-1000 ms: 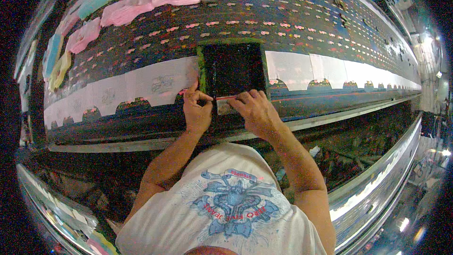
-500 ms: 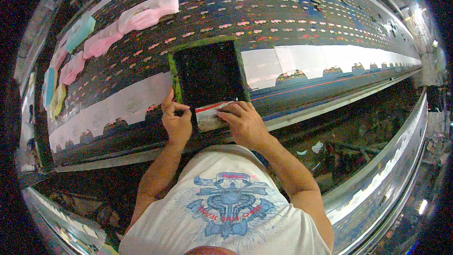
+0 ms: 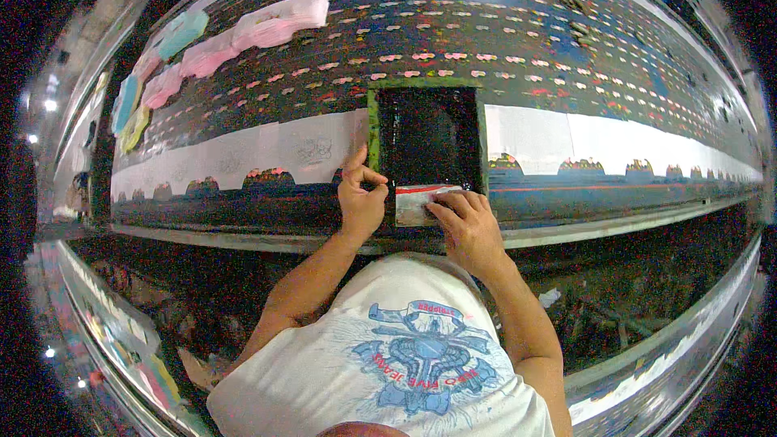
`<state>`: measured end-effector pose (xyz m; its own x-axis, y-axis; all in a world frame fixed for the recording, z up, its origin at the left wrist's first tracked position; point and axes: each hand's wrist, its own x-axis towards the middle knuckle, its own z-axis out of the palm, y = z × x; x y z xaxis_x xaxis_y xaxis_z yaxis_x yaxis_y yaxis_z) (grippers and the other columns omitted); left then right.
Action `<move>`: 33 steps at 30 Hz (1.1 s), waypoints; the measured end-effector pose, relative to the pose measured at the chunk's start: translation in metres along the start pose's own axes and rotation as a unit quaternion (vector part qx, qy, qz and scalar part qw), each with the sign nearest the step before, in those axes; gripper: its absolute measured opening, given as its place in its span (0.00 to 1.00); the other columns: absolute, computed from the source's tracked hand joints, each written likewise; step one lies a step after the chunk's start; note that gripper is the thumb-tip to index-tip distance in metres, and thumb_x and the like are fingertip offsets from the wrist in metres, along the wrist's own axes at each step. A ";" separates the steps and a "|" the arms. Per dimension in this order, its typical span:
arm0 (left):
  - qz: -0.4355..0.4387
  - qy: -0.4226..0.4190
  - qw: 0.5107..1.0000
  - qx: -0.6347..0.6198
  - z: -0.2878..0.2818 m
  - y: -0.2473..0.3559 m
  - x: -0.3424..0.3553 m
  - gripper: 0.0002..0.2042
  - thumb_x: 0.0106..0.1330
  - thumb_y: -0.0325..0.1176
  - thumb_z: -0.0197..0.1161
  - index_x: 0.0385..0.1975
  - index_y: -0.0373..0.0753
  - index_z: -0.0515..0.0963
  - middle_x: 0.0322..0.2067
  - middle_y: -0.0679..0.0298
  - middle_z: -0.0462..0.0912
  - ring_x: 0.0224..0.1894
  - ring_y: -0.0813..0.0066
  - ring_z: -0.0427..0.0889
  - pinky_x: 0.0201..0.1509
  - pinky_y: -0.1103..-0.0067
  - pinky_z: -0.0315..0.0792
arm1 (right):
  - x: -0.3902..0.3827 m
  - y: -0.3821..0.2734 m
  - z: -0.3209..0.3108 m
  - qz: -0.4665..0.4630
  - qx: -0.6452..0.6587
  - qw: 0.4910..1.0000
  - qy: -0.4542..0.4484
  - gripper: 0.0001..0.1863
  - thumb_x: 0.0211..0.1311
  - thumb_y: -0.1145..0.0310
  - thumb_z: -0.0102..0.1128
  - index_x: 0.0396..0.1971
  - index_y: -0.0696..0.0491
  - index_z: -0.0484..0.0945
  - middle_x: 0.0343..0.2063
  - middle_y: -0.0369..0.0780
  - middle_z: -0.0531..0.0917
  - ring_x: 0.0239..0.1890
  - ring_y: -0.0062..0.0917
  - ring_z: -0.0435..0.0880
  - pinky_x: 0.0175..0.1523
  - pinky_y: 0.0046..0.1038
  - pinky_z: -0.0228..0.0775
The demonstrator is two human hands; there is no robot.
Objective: The person repeatedly rubs a small rectangular block against a dark rectangular area on a patterned fabric laid on a table, likely transferring ink or dye. The person holds the block with both hands and moves it back and forth over the same region throughout the clip.
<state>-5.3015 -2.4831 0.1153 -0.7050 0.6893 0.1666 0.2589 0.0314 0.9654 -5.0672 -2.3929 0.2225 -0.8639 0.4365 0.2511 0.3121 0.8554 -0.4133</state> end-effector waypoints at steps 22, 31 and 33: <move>-0.061 -0.027 0.997 0.025 0.009 0.011 0.004 0.09 0.54 0.15 0.72 0.28 0.40 0.86 0.81 0.40 0.73 0.82 0.42 0.70 0.86 0.57 0.61 | 0.189 0.110 -0.026 -0.002 -0.056 0.987 -0.149 0.21 0.65 0.80 0.63 0.57 0.54 0.89 0.48 0.53 0.91 0.56 0.56 0.89 0.62 0.52 0.85; -0.012 -0.020 0.999 0.025 0.009 -0.006 0.001 0.09 0.54 0.17 0.73 0.29 0.40 0.86 0.77 0.42 0.76 0.80 0.42 0.72 0.86 0.56 0.62 | 0.174 0.084 -0.015 0.026 -0.098 0.985 -0.139 0.26 0.63 0.83 0.61 0.61 0.53 0.89 0.51 0.51 0.91 0.58 0.53 0.88 0.64 0.50 0.82; 0.000 -0.017 0.999 0.033 0.011 -0.011 0.001 0.09 0.54 0.17 0.73 0.29 0.41 0.86 0.77 0.42 0.76 0.80 0.42 0.72 0.85 0.57 0.62 | 0.152 0.067 -0.013 0.031 -0.118 0.984 -0.134 0.28 0.61 0.84 0.61 0.62 0.53 0.89 0.51 0.50 0.90 0.57 0.52 0.88 0.63 0.49 0.81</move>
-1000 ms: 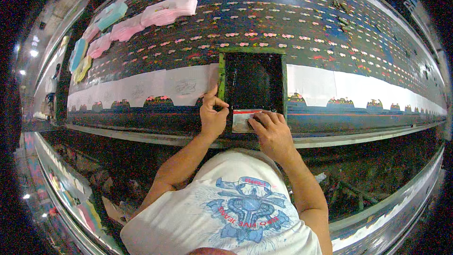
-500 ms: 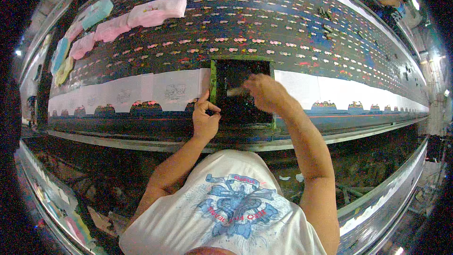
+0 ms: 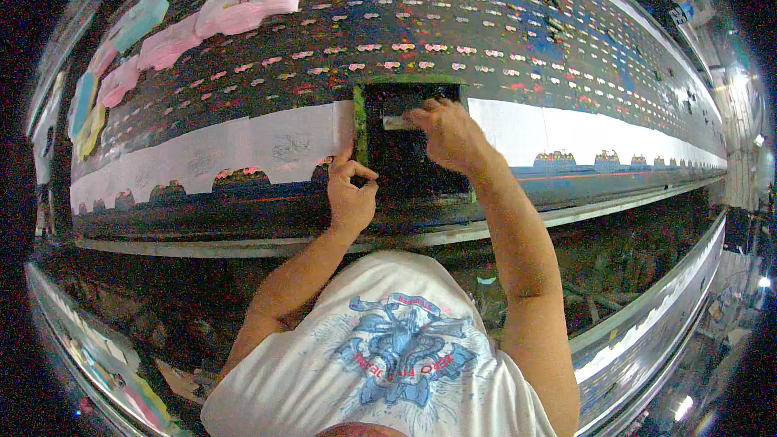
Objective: The person repeatedly rubs a small rectangular block against a dark rectangular area on a patterned fabric laid on a table, likely transferring ink or dye. The person holds the block with both hands and moves it back and forth over the same region throughout the clip.
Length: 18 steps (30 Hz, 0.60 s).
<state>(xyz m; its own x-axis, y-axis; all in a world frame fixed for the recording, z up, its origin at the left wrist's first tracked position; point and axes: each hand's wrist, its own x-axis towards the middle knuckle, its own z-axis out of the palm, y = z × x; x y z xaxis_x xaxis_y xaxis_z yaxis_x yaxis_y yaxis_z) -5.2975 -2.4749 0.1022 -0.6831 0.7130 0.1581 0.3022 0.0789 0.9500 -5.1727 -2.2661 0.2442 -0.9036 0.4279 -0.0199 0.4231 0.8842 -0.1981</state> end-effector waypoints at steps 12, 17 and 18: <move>-0.027 -0.013 1.000 0.003 -0.006 0.012 0.003 0.09 0.55 0.17 0.74 0.31 0.41 0.88 0.79 0.41 0.74 0.80 0.43 0.72 0.85 0.58 0.64 | -0.110 -0.068 0.008 -0.030 0.019 0.999 0.017 0.27 0.63 0.76 0.68 0.64 0.50 0.87 0.53 0.42 0.88 0.55 0.42 0.85 0.65 0.45 0.77; -0.001 -0.009 0.999 0.051 -0.007 0.019 0.008 0.08 0.55 0.17 0.74 0.29 0.41 0.87 0.79 0.40 0.75 0.81 0.43 0.73 0.87 0.58 0.62 | -0.132 -0.056 0.011 -0.012 0.107 0.993 0.049 0.27 0.60 0.76 0.73 0.62 0.51 0.88 0.57 0.42 0.88 0.59 0.42 0.85 0.67 0.46 0.77; 0.007 -0.004 0.998 0.065 -0.005 0.023 0.007 0.08 0.54 0.17 0.74 0.28 0.41 0.87 0.79 0.40 0.75 0.81 0.43 0.73 0.87 0.57 0.61 | -0.138 -0.051 0.012 -0.007 0.132 0.989 0.067 0.26 0.61 0.78 0.73 0.62 0.51 0.88 0.58 0.42 0.88 0.61 0.43 0.85 0.68 0.47 0.77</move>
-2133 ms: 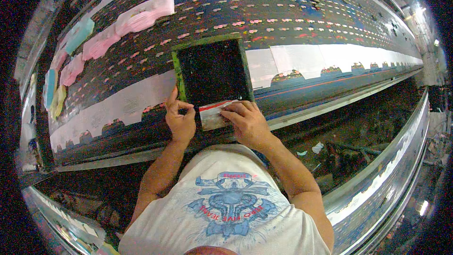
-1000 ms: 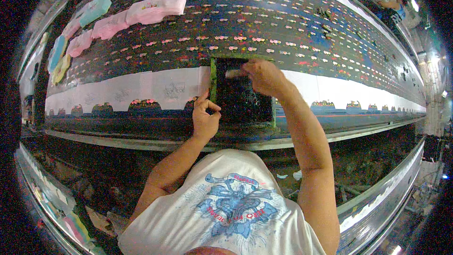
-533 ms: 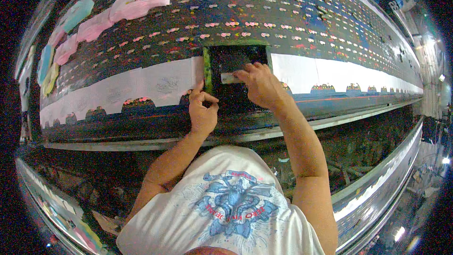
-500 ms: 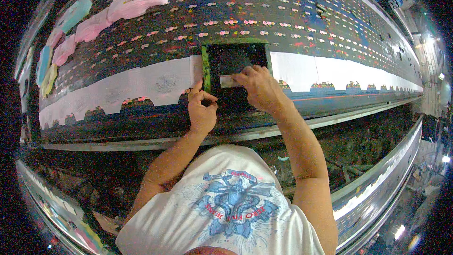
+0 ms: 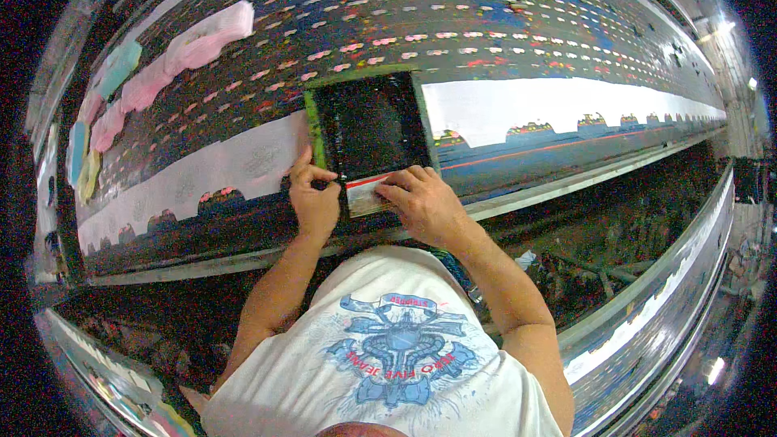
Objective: The person repeatedly rubs a small rectangular block against a dark rectangular area on a patterned fabric laid on a table, likely transferring ink or dye. The person holds the block with both hands and moves it back and forth over the same region throughout the clip.
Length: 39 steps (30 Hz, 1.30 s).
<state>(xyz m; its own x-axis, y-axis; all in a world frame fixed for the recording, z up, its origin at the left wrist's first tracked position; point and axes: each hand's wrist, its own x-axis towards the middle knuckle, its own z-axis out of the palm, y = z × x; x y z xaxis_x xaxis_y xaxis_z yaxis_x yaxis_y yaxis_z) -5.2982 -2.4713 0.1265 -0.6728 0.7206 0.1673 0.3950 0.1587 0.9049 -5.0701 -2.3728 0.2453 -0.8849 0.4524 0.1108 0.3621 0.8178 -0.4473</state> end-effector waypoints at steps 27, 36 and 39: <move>-0.002 0.023 0.998 -0.056 0.222 0.107 -0.040 0.08 0.55 0.16 0.71 0.30 0.39 0.86 0.79 0.40 0.76 0.82 0.47 0.74 0.85 0.60 0.64 | -0.117 0.187 -0.107 -0.102 -0.076 0.991 0.048 0.25 0.60 0.76 0.72 0.60 0.53 0.87 0.55 0.43 0.89 0.59 0.42 0.86 0.64 0.46 0.77; -0.023 0.008 0.998 -0.066 0.222 0.114 -0.037 0.10 0.57 0.16 0.73 0.35 0.39 0.89 0.78 0.37 0.77 0.80 0.45 0.76 0.82 0.60 0.69 | -0.043 0.226 -0.154 -0.073 -0.121 0.977 -0.158 0.19 0.60 0.73 0.70 0.52 0.55 0.89 0.49 0.47 0.89 0.58 0.45 0.88 0.66 0.44 0.81; -0.043 0.000 0.997 -0.064 0.220 0.114 -0.034 0.09 0.66 0.21 0.74 0.43 0.40 0.91 0.78 0.40 0.77 0.79 0.43 0.76 0.83 0.58 0.67 | 0.004 0.253 -0.152 -0.094 -0.129 0.976 -0.146 0.21 0.56 0.73 0.72 0.52 0.54 0.90 0.49 0.48 0.89 0.59 0.45 0.88 0.68 0.46 0.81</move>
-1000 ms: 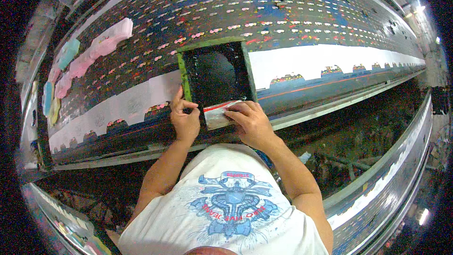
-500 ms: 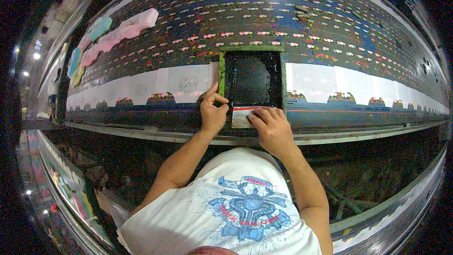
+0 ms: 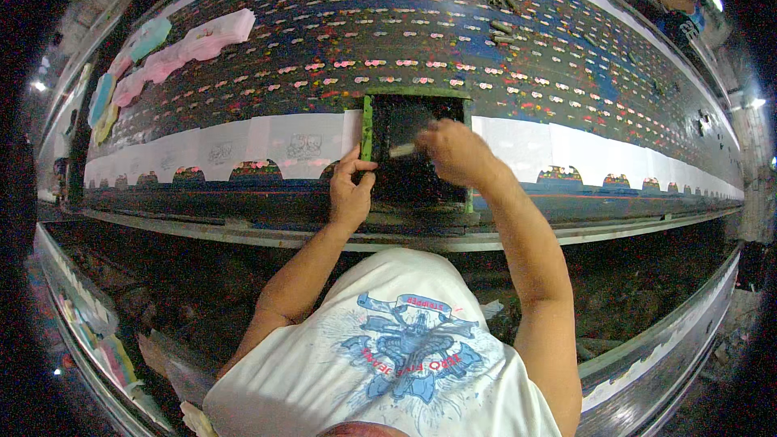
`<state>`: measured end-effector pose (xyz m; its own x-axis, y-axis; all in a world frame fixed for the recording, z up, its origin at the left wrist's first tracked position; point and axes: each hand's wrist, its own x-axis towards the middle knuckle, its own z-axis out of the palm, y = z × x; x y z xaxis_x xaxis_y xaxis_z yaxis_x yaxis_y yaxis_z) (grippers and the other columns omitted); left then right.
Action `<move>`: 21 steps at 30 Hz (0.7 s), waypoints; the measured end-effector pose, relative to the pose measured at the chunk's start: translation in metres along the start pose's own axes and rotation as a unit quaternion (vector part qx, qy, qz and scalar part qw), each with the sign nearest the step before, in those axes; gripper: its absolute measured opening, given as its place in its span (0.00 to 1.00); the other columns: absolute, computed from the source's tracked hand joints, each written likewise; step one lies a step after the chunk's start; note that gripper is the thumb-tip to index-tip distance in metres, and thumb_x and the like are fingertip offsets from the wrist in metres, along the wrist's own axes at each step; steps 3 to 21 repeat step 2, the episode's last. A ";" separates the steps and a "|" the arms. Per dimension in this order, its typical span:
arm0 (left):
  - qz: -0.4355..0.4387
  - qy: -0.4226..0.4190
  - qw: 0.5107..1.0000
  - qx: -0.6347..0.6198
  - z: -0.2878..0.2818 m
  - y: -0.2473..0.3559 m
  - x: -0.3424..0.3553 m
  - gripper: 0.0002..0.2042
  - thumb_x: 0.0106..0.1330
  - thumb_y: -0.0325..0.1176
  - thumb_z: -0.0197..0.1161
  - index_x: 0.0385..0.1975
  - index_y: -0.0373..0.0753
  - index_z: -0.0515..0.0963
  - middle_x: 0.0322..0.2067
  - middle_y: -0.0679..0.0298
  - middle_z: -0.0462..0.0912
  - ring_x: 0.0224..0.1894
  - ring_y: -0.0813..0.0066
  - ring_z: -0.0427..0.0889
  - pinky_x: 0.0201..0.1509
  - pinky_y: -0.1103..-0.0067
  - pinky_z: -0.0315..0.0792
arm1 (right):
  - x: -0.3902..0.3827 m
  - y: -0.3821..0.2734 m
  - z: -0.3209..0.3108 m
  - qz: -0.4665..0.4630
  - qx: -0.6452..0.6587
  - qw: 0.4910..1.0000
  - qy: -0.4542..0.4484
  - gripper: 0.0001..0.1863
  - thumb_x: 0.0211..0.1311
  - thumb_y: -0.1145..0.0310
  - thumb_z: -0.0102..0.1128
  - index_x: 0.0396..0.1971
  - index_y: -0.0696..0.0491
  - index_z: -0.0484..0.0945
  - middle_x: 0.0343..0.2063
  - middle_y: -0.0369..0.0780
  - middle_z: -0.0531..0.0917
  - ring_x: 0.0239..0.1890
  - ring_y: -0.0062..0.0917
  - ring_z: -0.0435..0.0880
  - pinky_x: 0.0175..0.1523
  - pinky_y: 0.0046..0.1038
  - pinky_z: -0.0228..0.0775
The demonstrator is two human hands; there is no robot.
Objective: The person repeatedly rubs a small rectangular block against a dark rectangular area on a patterned fabric laid on a table, likely transferring ink or dye. The person holds the block with both hands and moves it back and forth over the same region throughout the clip.
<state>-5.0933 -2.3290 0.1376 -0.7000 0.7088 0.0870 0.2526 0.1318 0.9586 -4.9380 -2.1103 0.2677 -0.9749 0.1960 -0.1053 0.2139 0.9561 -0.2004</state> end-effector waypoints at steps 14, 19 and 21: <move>-0.006 -0.018 1.000 -0.001 -0.002 -0.006 0.002 0.09 0.69 0.24 0.73 0.47 0.41 0.91 0.80 0.41 0.74 0.81 0.44 0.73 0.85 0.57 0.63 | 0.028 0.025 0.000 -0.017 -0.004 1.000 0.026 0.24 0.52 0.72 0.76 0.53 0.53 0.90 0.50 0.48 0.89 0.59 0.45 0.88 0.69 0.46 0.81; -0.006 -0.018 1.000 -0.001 -0.002 -0.006 0.002 0.09 0.69 0.24 0.73 0.47 0.41 0.91 0.80 0.41 0.74 0.81 0.44 0.73 0.85 0.57 0.63 | 0.028 0.025 0.000 -0.017 -0.004 1.000 0.026 0.24 0.52 0.72 0.76 0.53 0.53 0.90 0.50 0.48 0.89 0.59 0.45 0.88 0.69 0.46 0.81; -0.006 -0.018 1.000 -0.001 -0.002 -0.006 0.002 0.09 0.69 0.24 0.73 0.47 0.41 0.91 0.80 0.41 0.74 0.81 0.44 0.73 0.85 0.57 0.63 | 0.028 0.025 0.000 -0.017 -0.004 1.000 0.026 0.24 0.52 0.72 0.76 0.53 0.53 0.90 0.50 0.48 0.89 0.59 0.45 0.88 0.69 0.46 0.81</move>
